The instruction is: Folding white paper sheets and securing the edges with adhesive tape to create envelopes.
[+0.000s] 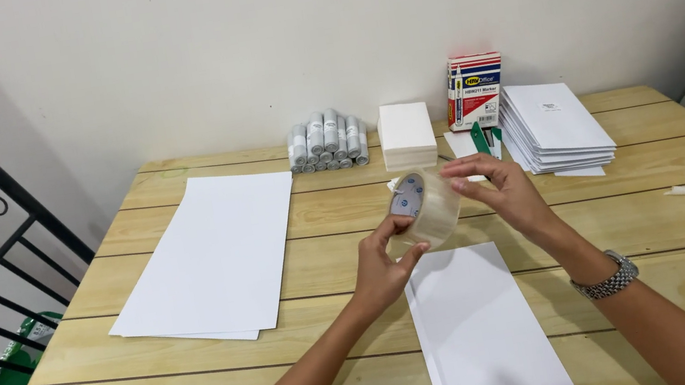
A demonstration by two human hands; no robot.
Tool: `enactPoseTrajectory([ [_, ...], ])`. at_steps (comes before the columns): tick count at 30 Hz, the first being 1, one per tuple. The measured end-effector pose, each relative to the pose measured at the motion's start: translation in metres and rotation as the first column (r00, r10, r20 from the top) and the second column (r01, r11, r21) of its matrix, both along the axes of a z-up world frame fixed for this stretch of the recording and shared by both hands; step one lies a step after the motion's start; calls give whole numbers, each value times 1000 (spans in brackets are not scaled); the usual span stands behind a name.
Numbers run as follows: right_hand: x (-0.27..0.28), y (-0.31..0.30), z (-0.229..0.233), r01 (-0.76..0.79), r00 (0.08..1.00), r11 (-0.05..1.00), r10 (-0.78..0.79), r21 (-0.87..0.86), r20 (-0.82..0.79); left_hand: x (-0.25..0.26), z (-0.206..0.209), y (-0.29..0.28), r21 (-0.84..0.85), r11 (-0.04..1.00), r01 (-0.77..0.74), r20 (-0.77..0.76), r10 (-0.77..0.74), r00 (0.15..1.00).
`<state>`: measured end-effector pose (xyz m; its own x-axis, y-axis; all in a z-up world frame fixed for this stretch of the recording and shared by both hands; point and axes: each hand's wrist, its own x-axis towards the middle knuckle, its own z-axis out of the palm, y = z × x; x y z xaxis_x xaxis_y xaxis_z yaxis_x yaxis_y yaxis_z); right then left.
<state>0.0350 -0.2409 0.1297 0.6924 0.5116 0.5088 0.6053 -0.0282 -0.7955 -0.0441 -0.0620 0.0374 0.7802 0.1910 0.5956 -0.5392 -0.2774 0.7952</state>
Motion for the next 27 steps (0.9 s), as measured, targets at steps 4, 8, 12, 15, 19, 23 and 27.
enactPoseTrajectory([
  [4, 13, -1, -9, 58, 997, 995, -62, 82, 48, -3, 4, -5, 21, 1000, -9, -7, 9, 1000],
  [8, 9, -1, -2, 126, 976, 989, -139, 81, 170, -13, 12, -14, 154, 987, -41, 34, 36, 999],
  [12, 1, 0, 6, 161, 960, 987, -162, 21, 229, -33, 30, -36, 183, 983, -19, 89, 2, 996],
  [15, 10, -2, 2, 235, 938, 969, -204, -81, 282, -7, -17, -37, 239, 968, -82, 114, 56, 992],
  [19, -8, -9, 26, 354, 878, 923, -275, -147, 391, -9, -12, -44, 240, 966, -92, 131, 62, 989],
  [23, -12, -15, 45, 419, 795, 897, -290, -137, 534, -9, 0, -44, 62, 998, -28, -130, 36, 991],
  [27, -18, -15, 50, 466, 749, 868, -284, -170, 598, -15, 36, -52, 15, 1000, 26, -274, -21, 962],
])
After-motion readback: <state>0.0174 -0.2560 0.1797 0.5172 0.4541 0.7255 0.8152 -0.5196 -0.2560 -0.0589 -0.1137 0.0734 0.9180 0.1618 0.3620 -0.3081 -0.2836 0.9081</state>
